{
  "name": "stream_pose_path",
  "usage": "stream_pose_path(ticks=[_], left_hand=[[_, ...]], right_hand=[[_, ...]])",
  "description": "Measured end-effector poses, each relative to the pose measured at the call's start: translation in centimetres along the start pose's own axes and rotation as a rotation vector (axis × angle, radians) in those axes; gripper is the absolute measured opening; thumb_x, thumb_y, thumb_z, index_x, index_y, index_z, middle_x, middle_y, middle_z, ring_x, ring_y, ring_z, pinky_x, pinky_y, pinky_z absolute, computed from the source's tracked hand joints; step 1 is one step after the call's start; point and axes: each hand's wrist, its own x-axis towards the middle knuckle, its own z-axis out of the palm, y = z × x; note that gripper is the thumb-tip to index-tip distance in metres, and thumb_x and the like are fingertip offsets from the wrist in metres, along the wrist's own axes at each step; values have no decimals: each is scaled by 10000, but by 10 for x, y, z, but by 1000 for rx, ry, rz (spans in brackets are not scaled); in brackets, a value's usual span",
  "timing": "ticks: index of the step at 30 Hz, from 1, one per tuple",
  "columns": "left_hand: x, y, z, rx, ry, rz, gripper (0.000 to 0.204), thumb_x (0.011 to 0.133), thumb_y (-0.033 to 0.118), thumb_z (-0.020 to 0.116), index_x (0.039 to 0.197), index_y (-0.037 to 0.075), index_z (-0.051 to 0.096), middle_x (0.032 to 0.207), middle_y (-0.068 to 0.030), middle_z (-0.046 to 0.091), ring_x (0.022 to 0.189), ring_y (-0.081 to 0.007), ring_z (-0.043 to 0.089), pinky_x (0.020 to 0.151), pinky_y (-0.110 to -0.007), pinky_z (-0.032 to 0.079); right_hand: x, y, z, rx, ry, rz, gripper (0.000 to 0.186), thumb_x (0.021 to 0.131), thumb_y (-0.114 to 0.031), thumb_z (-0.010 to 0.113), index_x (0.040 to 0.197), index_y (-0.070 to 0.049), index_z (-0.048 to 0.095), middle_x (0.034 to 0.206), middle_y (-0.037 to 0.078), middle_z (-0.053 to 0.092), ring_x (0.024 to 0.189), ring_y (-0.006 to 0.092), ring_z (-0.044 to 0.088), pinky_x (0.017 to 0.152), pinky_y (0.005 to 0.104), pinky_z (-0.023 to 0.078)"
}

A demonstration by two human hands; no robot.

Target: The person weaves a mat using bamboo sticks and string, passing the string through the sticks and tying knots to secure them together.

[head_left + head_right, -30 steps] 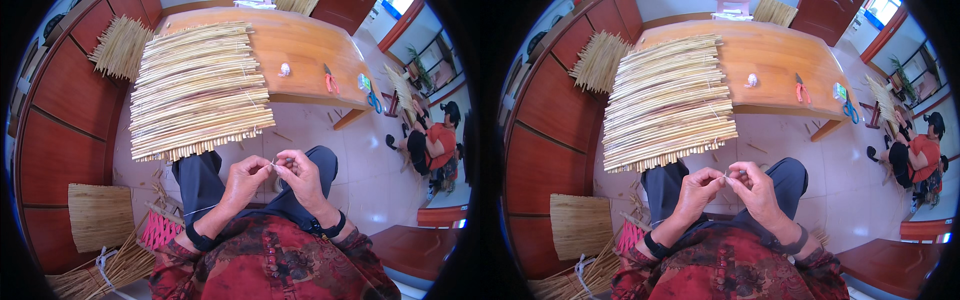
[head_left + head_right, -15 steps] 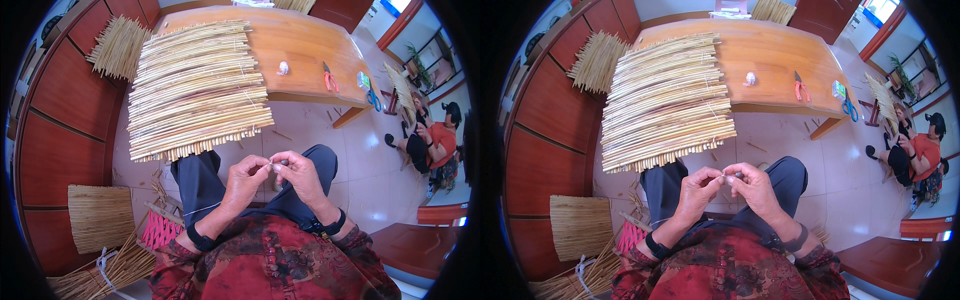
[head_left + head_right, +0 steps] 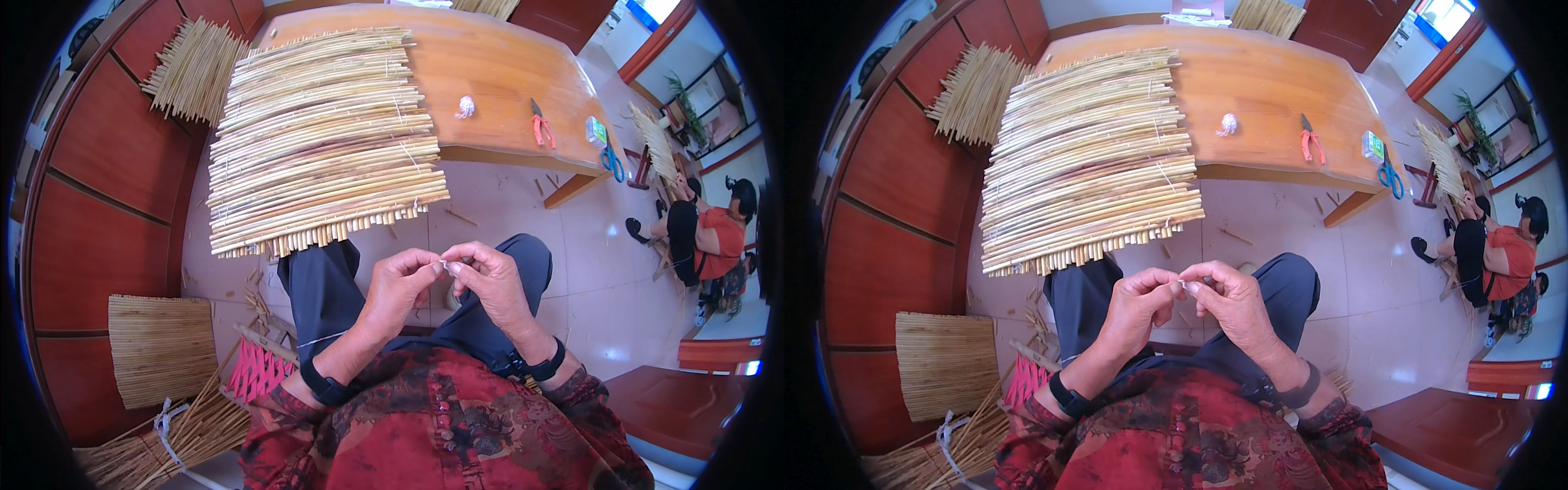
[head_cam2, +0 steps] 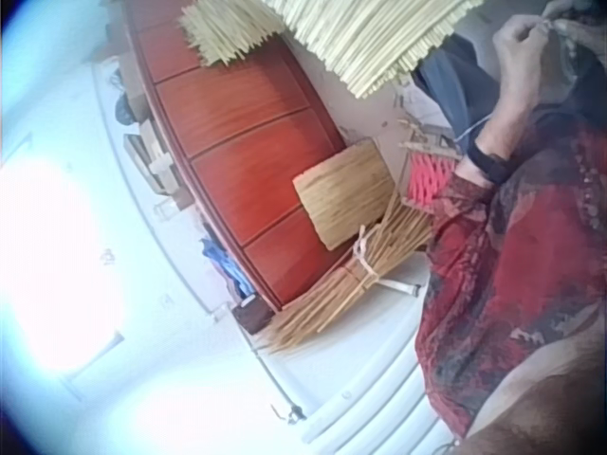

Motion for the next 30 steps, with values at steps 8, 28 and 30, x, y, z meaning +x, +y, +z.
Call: stream_pose_path(ticks=[8, 28, 30], left_hand=[[2, -1, -3, -78, -44, -51, 84, 823, 65, 577, 853, -2, 617, 689, -45, 593, 446, -48, 395, 398, -187, 285], [2, -2, -10, -164, -94, -141, 99, 821, 92, 585, 861, 7, 616, 696, -33, 593, 467, -53, 395, 412, -190, 297], [2, -3, -11, -158, -95, -134, 93, 819, 86, 586, 858, 6, 615, 695, -33, 592, 466, -53, 399, 411, -189, 298]], right_hand=[[-2, 2, 1, -403, 79, -237, 169, 795, 5, 563, 956, -32, 599, 780, 50, 543, 622, 108, 519, 551, 222, 412], [-4, -7, 5, -782, 40, -506, 253, 749, 47, 565, 981, -52, 585, 800, 106, 523, 674, 256, 567, 578, 320, 458], [-4, -7, 5, -787, 37, -508, 253, 749, 47, 565, 981, -52, 585, 798, 106, 522, 672, 257, 566, 577, 323, 458]])
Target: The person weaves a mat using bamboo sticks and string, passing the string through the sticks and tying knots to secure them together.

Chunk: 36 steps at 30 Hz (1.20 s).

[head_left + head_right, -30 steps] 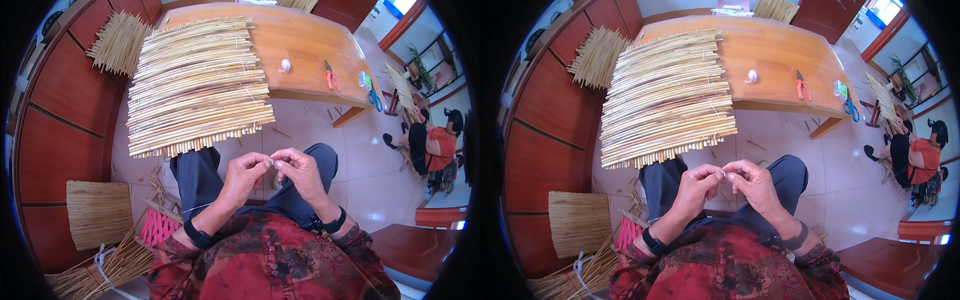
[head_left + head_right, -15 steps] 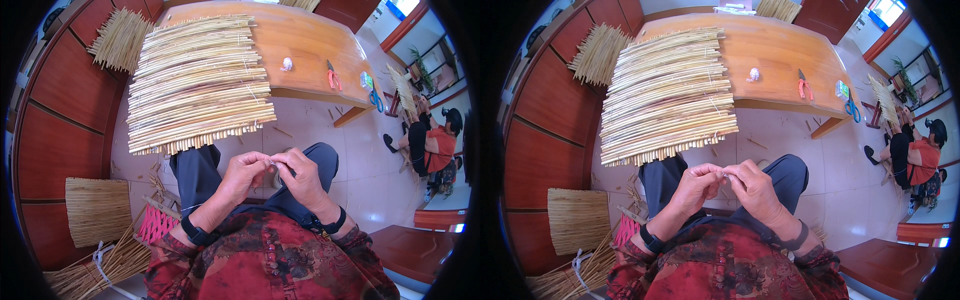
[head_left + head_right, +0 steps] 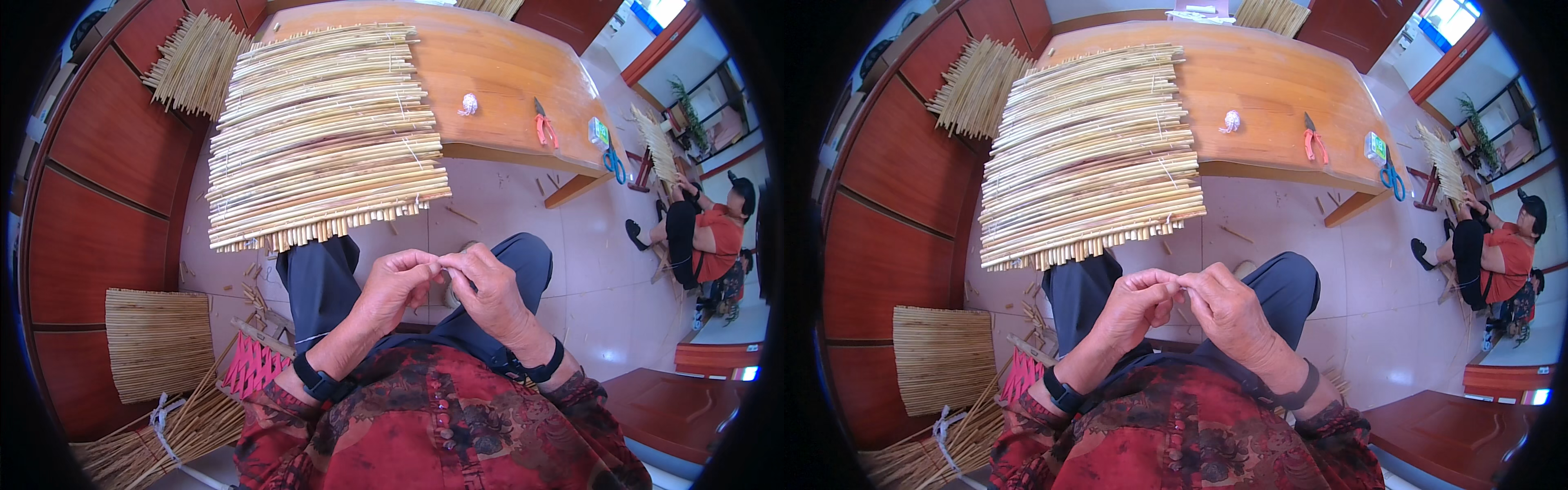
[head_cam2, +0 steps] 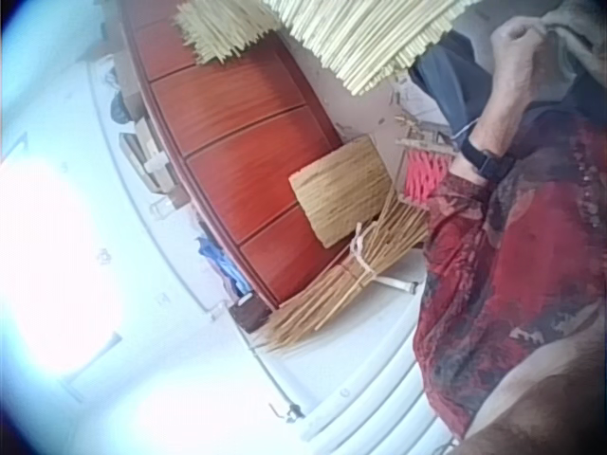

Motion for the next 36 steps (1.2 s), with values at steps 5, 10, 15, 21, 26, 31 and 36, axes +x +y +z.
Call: stream_pose_path(ticks=[5, 10, 15, 21, 26, 31, 36], left_hand=[[0, 1, 1, 32, 9, 5, 79, 818, 74, 593, 852, 5, 611, 692, -32, 591, 460, -51, 410, 407, -184, 299], [0, 2, 4, 131, 38, 47, 57, 811, 71, 608, 823, 17, 615, 671, -13, 579, 457, -34, 408, 401, -173, 290], [-1, 1, 9, 296, 62, 112, 60, 803, 86, 625, 808, 27, 621, 632, 22, 542, 467, -23, 396, 407, -170, 279], [-4, 4, 12, 368, 33, 140, 82, 809, 96, 621, 841, 20, 629, 632, 34, 533, 487, -18, 386, 424, -170, 272], [-5, 6, 7, 322, -10, 111, 100, 825, 90, 596, 876, 14, 636, 653, 30, 545, 494, -19, 386, 435, -173, 278], [-3, 4, 1, 270, -88, 77, 99, 831, 82, 591, 880, 9, 636, 677, 19, 565, 522, -27, 423, 458, -170, 318], [-2, 2, -2, 275, -108, 76, 106, 833, 101, 602, 879, 12, 638, 679, 21, 566, 538, -30, 446, 468, -168, 337]], right_hand=[[0, 1, -3, 44, -26, 49, 198, 784, -5, 584, 980, -35, 580, 791, 81, 549, 635, 176, 570, 556, 273, 447], [2, 2, -4, 576, -90, 497, 148, 832, -80, 583, 953, 5, 568, 791, 45, 581, 643, 80, 565, 561, 212, 460], [5, 3, -7, 636, -135, 584, 119, 842, -93, 576, 900, 10, 561, 762, 36, 584, 631, 72, 572, 555, 196, 475], [7, 5, -10, 643, -165, 612, 87, 837, -79, 576, 852, 4, 551, 710, 30, 586, 621, 73, 583, 541, 193, 475], [8, 6, -13, 677, -191, 621, 82, 830, -65, 579, 847, 11, 554, 703, 33, 585, 608, 84, 592, 529, 201, 482], [8, 7, -13, 696, -199, 615, 80, 827, -61, 582, 842, 13, 556, 702, 37, 587, 607, 91, 595, 528, 205, 484], [7, 6, -14, 675, -211, 613, 76, 830, -61, 580, 841, 10, 556, 708, 31, 581, 613, 87, 590, 533, 201, 479]])
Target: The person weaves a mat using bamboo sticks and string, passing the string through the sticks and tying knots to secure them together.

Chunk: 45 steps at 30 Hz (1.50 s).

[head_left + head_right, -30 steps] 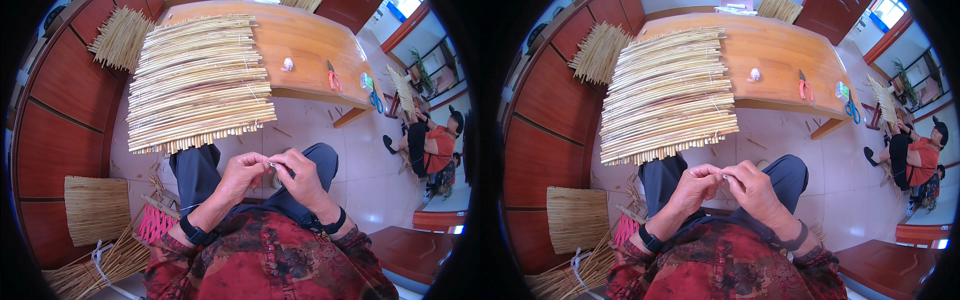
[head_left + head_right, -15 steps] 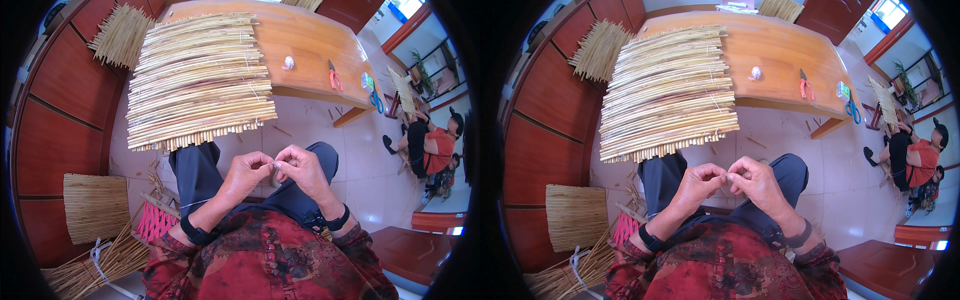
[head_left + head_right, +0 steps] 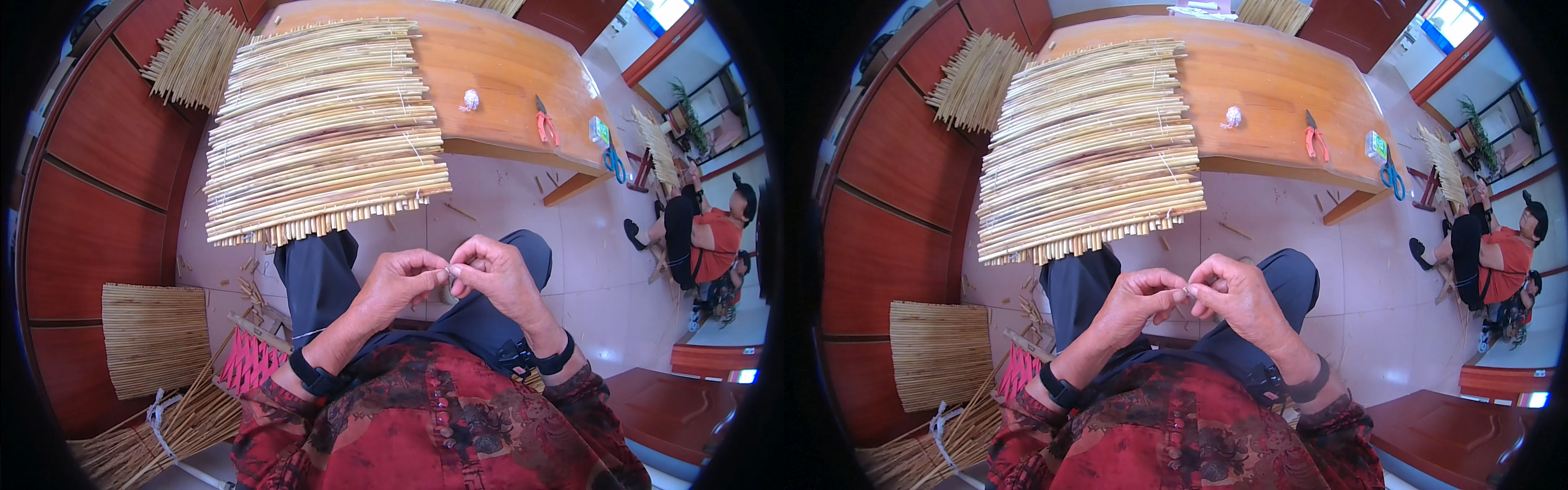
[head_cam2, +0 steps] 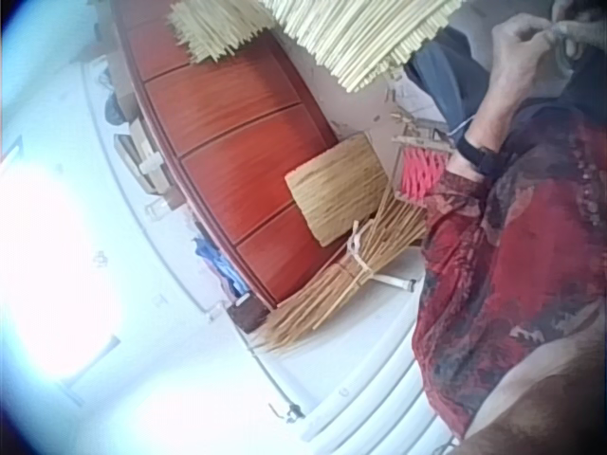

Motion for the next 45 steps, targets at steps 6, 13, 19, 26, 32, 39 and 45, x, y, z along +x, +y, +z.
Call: stream_pose_path(ticks=[6, 13, 19, 26, 32, 39, 45], left_hand=[[0, -1, -1, -10, -9, -12, 118, 833, 120, 614, 879, 15, 642, 686, 23, 571, 547, -26, 450, 469, -167, 340], [-1, -1, -1, -5, -24, -20, 144, 828, 140, 628, 905, 20, 647, 678, 31, 570, 548, -24, 451, 471, -166, 342], [0, 0, -2, -75, -66, -24, 136, 830, 133, 624, 907, 23, 644, 655, 32, 553, 550, -25, 458, 474, -166, 349], [0, 0, -2, -87, -75, -7, 136, 840, 130, 611, 913, 20, 641, 659, 26, 553, 552, -30, 463, 476, -167, 355], [0, 1, -6, -95, -122, 0, 135, 849, 121, 595, 921, 15, 639, 677, 12, 559, 571, -36, 472, 479, -170, 358], [1, 0, -6, -111, -129, 10, 130, 848, 120, 597, 910, 14, 639, 672, 13, 556, 567, -37, 473, 477, -169, 356], [0, -1, -6, -126, -124, 5, 127, 839, 119, 609, 898, 11, 639, 678, 11, 560, 570, -39, 475, 478, -168, 360]], right_hand=[[-3, -3, 2, -39, 19, 4, 73, 830, -65, 582, 841, 3, 557, 706, 20, 572, 621, 75, 577, 545, 187, 460], [-2, -3, -1, -6, -3, -4, 86, 828, -83, 590, 843, -4, 560, 711, 21, 585, 622, 77, 582, 545, 194, 459], [-2, -4, -1, -32, -11, -10, 96, 826, -94, 596, 845, -6, 564, 697, 21, 589, 617, 75, 586, 546, 191, 456], [-2, -5, -2, -40, -15, -22, 89, 827, -86, 592, 844, -4, 563, 691, 22, 591, 616, 73, 585, 545, 190, 454], [-2, -6, -3, -2, -30, -10, 84, 828, -83, 591, 838, -4, 562, 695, 22, 592, 613, 74, 581, 545, 191, 454], [-2, -7, 1, -13, -19, -26, 85, 826, -73, 592, 837, 5, 561, 696, 24, 582, 609, 74, 572, 547, 191, 458], [-5, -14, 5, -100, -7, -22, 83, 833, -69, 583, 842, 9, 557, 721, 28, 576, 636, 76, 567, 564, 197, 467]])
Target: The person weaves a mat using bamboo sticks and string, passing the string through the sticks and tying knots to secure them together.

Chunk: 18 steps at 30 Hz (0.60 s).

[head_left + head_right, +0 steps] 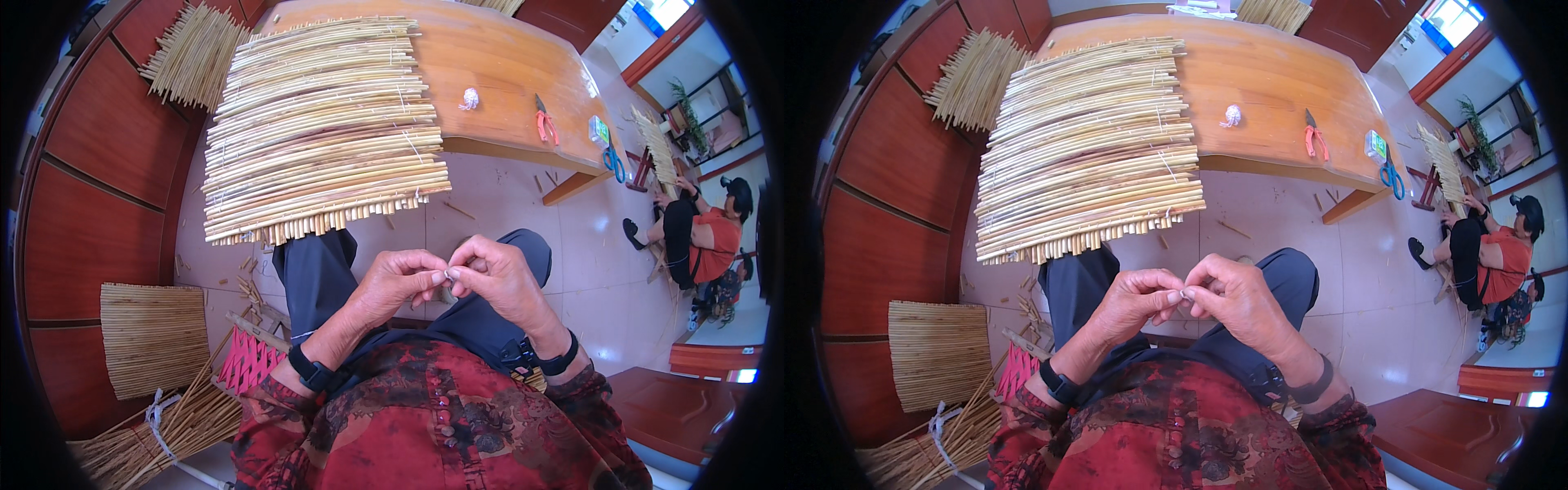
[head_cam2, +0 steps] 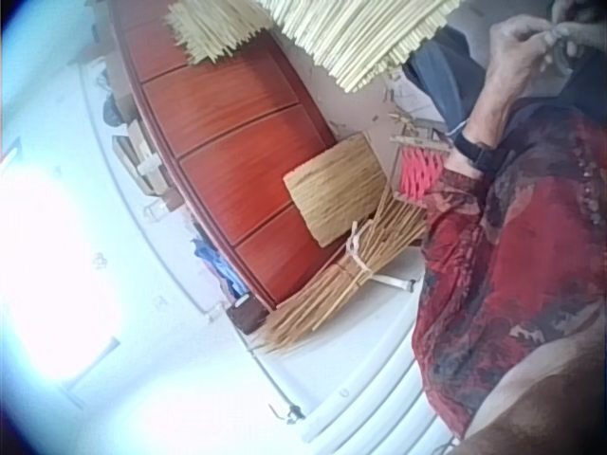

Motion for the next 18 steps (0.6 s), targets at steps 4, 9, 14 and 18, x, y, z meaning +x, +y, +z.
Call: stream_pose_path(ticks=[4, 9, 14, 18], left_hand=[[0, -1, -1, 13, 7, -2, 119, 833, 109, 614, 895, 11, 639, 680, 11, 561, 571, -37, 475, 476, -169, 361], [0, -4, -1, 19, 23, 20, 105, 832, 94, 611, 891, 11, 636, 679, 10, 563, 564, -33, 477, 469, -162, 361], [0, -7, 2, -11, 52, 47, 89, 830, 78, 607, 885, 13, 631, 683, 7, 571, 555, -34, 485, 461, -158, 362], [0, -5, 5, 15, 81, 53, 79, 829, 72, 604, 882, 19, 628, 690, 1, 576, 547, -39, 491, 455, -165, 365]], right_hand=[[-2, -1, 3, -98, 28, -40, 75, 834, -63, 571, 847, 9, 552, 723, 46, 576, 645, 91, 573, 573, 218, 466], [-3, -1, 7, -182, 58, -98, 70, 835, -60, 559, 843, 8, 547, 717, 63, 575, 640, 102, 579, 571, 232, 461], [-4, 0, 6, -51, 61, -51, 84, 829, -62, 565, 867, 13, 559, 730, 62, 563, 639, 103, 582, 566, 232, 459], [-4, 8, -5, 12, 78, -43, 107, 827, -74, 576, 884, 16, 566, 745, 57, 560, 643, 96, 581, 571, 230, 460]])
